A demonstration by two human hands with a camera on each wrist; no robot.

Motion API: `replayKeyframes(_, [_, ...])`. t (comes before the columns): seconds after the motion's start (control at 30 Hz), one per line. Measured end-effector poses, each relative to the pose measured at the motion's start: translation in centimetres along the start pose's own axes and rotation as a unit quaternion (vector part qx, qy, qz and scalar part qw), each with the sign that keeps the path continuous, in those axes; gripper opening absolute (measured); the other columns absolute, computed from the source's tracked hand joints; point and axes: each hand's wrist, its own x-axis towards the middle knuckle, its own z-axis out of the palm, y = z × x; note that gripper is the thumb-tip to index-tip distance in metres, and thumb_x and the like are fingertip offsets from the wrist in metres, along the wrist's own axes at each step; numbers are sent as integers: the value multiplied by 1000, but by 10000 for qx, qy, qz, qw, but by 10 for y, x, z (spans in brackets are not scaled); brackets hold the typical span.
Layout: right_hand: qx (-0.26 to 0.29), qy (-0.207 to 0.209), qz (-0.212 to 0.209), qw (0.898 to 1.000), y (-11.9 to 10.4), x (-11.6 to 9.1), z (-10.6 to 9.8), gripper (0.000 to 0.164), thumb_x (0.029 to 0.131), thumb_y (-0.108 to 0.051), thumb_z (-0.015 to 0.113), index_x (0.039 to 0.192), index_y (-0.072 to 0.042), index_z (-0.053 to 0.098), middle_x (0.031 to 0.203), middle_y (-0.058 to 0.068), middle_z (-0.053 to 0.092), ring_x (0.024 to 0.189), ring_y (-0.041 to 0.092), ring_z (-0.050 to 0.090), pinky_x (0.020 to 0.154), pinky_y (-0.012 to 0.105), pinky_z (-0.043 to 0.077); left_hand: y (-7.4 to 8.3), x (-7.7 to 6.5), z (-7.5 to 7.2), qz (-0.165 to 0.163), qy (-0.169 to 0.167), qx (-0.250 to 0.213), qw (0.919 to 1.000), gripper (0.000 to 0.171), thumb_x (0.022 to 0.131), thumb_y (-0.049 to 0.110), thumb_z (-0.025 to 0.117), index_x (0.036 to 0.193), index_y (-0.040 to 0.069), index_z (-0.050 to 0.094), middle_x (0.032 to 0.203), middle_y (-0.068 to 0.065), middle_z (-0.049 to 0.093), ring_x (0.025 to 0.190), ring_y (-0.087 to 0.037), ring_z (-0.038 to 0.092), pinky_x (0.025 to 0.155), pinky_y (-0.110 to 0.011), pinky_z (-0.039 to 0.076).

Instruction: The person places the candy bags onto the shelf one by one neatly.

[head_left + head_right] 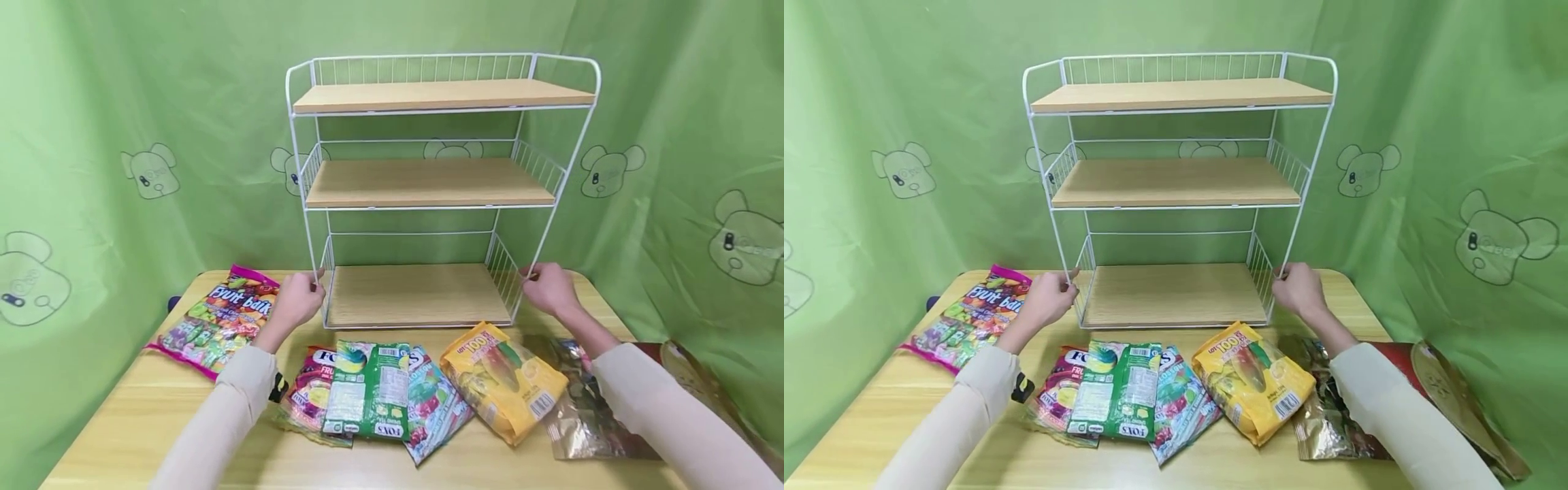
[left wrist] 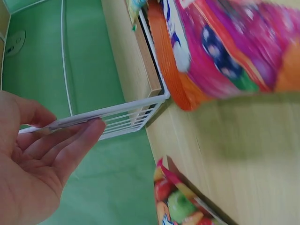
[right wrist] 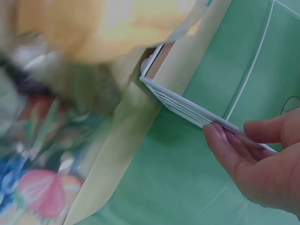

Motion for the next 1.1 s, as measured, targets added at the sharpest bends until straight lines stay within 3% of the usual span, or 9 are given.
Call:
replayKeyframes(0.13, [22,-76,-148,9999,-10,2,6,36,92,-7,56,121,13,63,109,35,69,76,32,66,52,28,51,-10,-3,-8,-72,74,116,9999,41,94,12,56,133,2,64,88,-20,74,44,-13,40,41,-28,38])
replayKeyframes(0.27, [-42,-125,-217,9997,-15,3,11,37,91,-6,54,121,12,64,111,34,69,72,28,64,52,28,50,-17,-6,-11,-174,189,192,9995,39,94,12,57,131,4,67,93,-19,76,51,-17,48,45,-29,41])
replayKeyframes(0.57, [-102,-208,-148,9996,-17,6,12,40,87,-5,51,121,12,64,114,35,68,64,23,59,48,29,48,-16,-8,-12,-192,211,245,9993,40,96,12,55,134,3,64,97,-22,76,60,-23,61,47,-30,45])
replayKeyframes(0.73, [0,-375,34,9993,-16,7,10,44,84,-3,49,124,12,62,118,37,65,53,17,47,41,26,41,-13,-8,-14,-150,90,234,9996,41,97,12,54,135,1,62,104,-26,75,53,-18,56,44,-28,44])
replayKeyframes(0.8, [31,-371,65,9993,-17,7,11,45,84,-2,49,125,12,61,117,36,66,52,15,46,40,26,40,-14,-8,-17,-131,27,185,9997,41,97,12,54,136,1,62,95,-24,75,48,-15,50,44,-27,42])
replayKeyframes(0.93, [75,-305,94,9995,-19,7,12,46,83,-2,49,125,13,61,114,35,67,53,16,48,41,26,42,-12,-8,-29,-219,-225,69,9995,43,98,15,58,139,2,59,84,-19,75,51,-13,57,52,-30,48])
replayKeyframes(1.03, [92,-307,161,9994,-20,6,12,47,82,-2,49,125,13,61,114,35,67,54,16,48,42,26,42,-8,-8,-38,-405,-474,70,9980,46,99,20,61,139,-1,57,100,-23,75,72,-25,72,72,-40,59])
replayKeyframes(1.1, [104,-315,198,9993,-19,6,12,46,82,-1,50,125,12,61,113,35,67,53,15,46,41,26,41,-4,-7,-43,-556,-635,53,9964,49,99,24,62,139,-4,55,110,-26,73,90,-35,74,85,-48,60])
